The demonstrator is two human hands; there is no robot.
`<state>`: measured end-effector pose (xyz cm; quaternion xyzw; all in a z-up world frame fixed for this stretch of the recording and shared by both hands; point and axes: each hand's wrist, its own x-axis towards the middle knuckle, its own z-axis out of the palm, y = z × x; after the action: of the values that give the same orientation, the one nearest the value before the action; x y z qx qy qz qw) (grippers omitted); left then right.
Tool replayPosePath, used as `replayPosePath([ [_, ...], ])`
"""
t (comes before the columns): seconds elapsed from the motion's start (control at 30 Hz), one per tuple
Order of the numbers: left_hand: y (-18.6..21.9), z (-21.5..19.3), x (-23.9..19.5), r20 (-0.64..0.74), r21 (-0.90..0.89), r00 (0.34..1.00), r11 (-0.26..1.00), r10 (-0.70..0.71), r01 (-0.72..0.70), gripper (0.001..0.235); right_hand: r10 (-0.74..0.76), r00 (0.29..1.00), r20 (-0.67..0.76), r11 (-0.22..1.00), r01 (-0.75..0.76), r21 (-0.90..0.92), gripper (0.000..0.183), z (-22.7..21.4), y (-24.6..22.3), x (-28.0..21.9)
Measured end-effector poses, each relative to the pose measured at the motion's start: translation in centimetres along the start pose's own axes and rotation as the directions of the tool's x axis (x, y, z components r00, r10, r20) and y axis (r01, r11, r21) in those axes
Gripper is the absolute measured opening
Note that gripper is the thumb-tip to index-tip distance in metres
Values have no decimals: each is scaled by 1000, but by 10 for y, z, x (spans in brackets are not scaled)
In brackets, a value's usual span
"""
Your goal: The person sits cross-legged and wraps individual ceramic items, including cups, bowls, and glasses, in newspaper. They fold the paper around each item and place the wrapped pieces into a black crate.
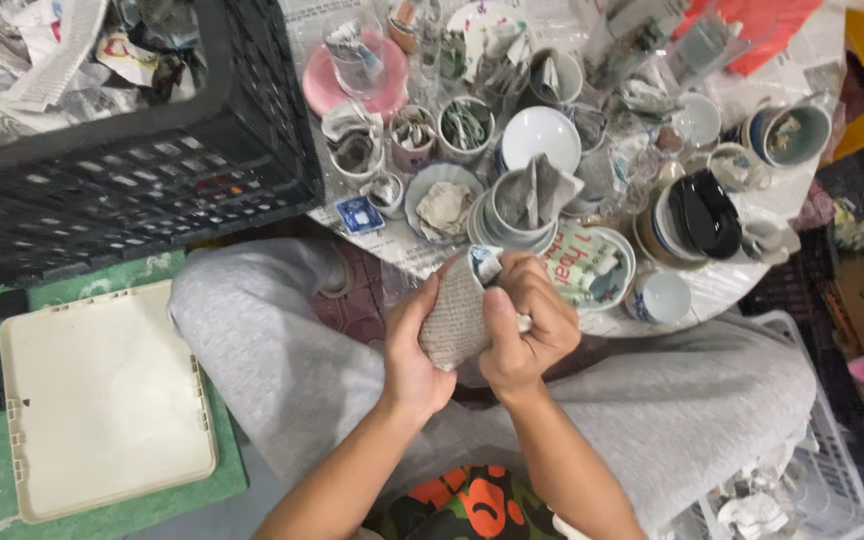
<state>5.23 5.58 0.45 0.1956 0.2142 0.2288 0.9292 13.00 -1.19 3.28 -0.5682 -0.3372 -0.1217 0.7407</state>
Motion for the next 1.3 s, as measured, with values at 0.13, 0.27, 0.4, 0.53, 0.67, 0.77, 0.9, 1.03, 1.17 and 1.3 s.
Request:
replayPosePath([
  [0.13, 33, 19, 23, 9, 97, 996, 992, -84, 83, 45, -89, 996, 3, 995, 89, 37, 42, 19, 8, 27],
  [0.27, 65, 33, 51, 15, 130, 999, 990, -52, 50, 38, 42, 988, 146, 994, -26, -110, 48, 34, 5, 52],
  [0.4, 82, 37, 88, -17, 59, 997, 995, -81, 82, 30, 184, 937, 297, 978, -143, -153, 46, 44, 2, 84],
  [0.53, 96, 32, 133, 124, -29, 949, 955, -291, 296, 28, 328, 855, 401, 863, -98, -496, 38, 51, 6, 119],
  [0.67, 106, 36, 167, 206, -133, 893, 893, -400, 431, 40, 250, 797, 550, 869, 67, -491, 32, 60, 18, 155],
  [0.77, 117, 39, 178, 331, -311, 829, 777, -451, 547, 59, 139, 777, 614, 871, 199, -449, 29, 73, 46, 187],
  [0.9, 126, 39, 174, 447, -345, 806, 756, -389, 556, 80, 71, 831, 551, 877, 211, -432, 22, 106, 111, 243],
  [1.03, 131, 27, 184, 560, -254, 738, 769, -378, 587, 88, 43, 841, 539, 916, 182, -357, 29, 163, 201, 291],
  [1.17, 129, 17, 189, 544, 3, 722, 862, -427, 507, 81, 139, 766, 628, 882, 192, -430, 37, 208, 285, 304],
  [1.3, 124, 16, 187, 481, 230, 732, 875, -483, 426, 70, 241, 686, 687, 850, 193, -491, 40, 219, 349, 286],
])
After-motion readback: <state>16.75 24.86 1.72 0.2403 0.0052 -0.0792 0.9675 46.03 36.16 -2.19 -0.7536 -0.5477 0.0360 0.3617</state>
